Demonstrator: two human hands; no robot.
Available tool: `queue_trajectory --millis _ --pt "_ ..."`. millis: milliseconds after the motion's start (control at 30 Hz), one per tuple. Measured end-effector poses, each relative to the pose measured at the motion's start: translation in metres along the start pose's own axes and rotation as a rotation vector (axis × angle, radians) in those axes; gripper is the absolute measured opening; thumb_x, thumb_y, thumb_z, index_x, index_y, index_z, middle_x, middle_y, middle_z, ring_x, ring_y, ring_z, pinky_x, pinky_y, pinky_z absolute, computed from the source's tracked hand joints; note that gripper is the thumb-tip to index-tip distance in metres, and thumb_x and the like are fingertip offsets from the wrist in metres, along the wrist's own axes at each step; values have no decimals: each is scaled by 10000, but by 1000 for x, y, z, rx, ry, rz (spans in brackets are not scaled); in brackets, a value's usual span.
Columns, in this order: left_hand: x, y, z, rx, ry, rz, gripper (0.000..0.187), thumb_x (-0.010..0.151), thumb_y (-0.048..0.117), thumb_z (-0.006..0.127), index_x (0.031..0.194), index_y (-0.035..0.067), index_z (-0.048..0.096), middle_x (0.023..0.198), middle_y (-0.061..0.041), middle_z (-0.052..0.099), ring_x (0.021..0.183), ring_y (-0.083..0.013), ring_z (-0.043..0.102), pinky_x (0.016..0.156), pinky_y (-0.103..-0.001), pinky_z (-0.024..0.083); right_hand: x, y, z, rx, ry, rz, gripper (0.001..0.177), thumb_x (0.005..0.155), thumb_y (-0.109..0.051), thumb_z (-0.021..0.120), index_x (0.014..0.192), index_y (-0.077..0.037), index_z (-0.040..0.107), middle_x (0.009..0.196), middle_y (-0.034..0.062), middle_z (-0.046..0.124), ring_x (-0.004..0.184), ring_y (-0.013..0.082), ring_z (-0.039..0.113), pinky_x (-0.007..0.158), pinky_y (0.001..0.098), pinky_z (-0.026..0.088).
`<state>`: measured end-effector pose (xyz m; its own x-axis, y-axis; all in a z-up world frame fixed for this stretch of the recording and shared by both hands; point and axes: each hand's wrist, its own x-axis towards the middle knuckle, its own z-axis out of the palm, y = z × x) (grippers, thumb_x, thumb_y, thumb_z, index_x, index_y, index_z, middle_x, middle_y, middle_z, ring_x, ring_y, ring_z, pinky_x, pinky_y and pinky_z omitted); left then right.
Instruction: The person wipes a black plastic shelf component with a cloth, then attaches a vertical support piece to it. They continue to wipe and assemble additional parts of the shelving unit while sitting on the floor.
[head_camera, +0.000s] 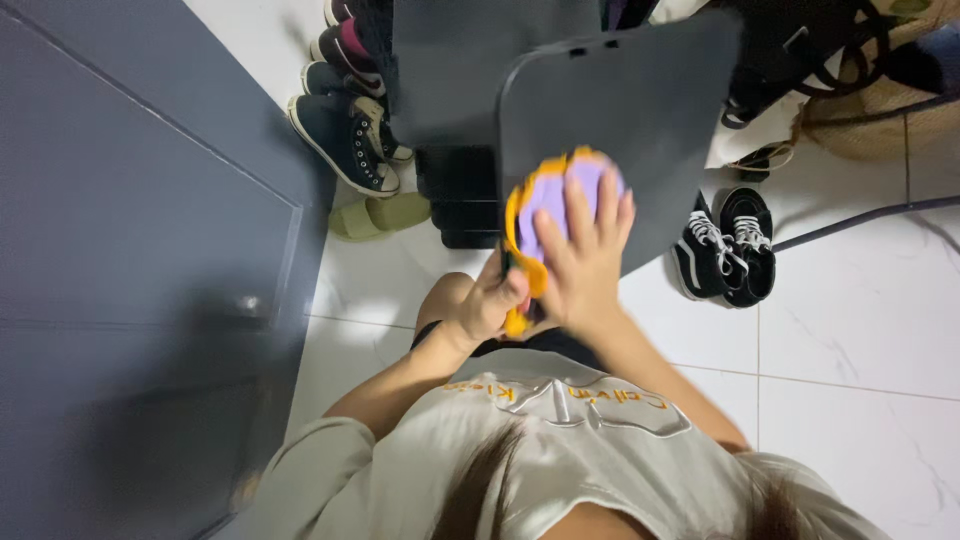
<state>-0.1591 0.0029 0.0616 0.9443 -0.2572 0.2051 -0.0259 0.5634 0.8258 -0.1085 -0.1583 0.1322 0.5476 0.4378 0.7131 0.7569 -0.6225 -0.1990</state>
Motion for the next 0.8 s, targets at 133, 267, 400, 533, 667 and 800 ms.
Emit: queue_trajectory --millis 133,267,400,533,667,800 --pt "-11 20 -2 34 79 40 756 1023 482 686 1566 38 406 1281 -31 574 1061 -114 528 933 -260 455 55 61 -20 64 47 201 517 1145 -330 463 1635 -175 397 1729 159 300 1642 465 199 1301 596 179" --pt "-10 51 -12 -230 64 44 797 1001 512 679 1539 -5 401 1453 -127 566 1307 -250 567 1107 -395 468 52 80 -19 79 83 397 550 1161 -297 415 1673 -105 354 1752 209 238 1617 488 160 1333 598 167" --pt "3 42 -18 -472 -15 40 807 981 539 665 1528 6 406 1492 -122 533 1376 -269 522 1181 -441 418 12 15 4 -121 104 340 589 1050 -307 568 1596 -124 446 1730 194 225 1600 545 157 1276 709 150" --pt "0 -3 -31 -229 52 -47 825 984 567 655 1543 10 415 1456 -86 524 1333 -200 498 1184 -379 405 17 -19 -6 -137 -77 89 647 855 -382 683 1450 -196 512 1634 175 299 1498 585 166 1158 746 134" --pt "-5 -11 -33 77 -78 -110 760 970 388 754 1528 -13 431 1412 -98 565 1307 -189 509 1172 -343 402 44 45 -26 -84 84 240 565 963 -252 603 1513 -133 552 1623 211 378 1536 485 238 1264 636 188" --pt "-7 22 -33 141 -114 -229 718 912 210 779 1526 20 460 1456 -96 585 1357 -166 524 1165 -318 382 40 126 -58 -17 263 399 454 1056 -287 557 1439 -45 592 1374 165 582 1344 329 501 1197 469 370"
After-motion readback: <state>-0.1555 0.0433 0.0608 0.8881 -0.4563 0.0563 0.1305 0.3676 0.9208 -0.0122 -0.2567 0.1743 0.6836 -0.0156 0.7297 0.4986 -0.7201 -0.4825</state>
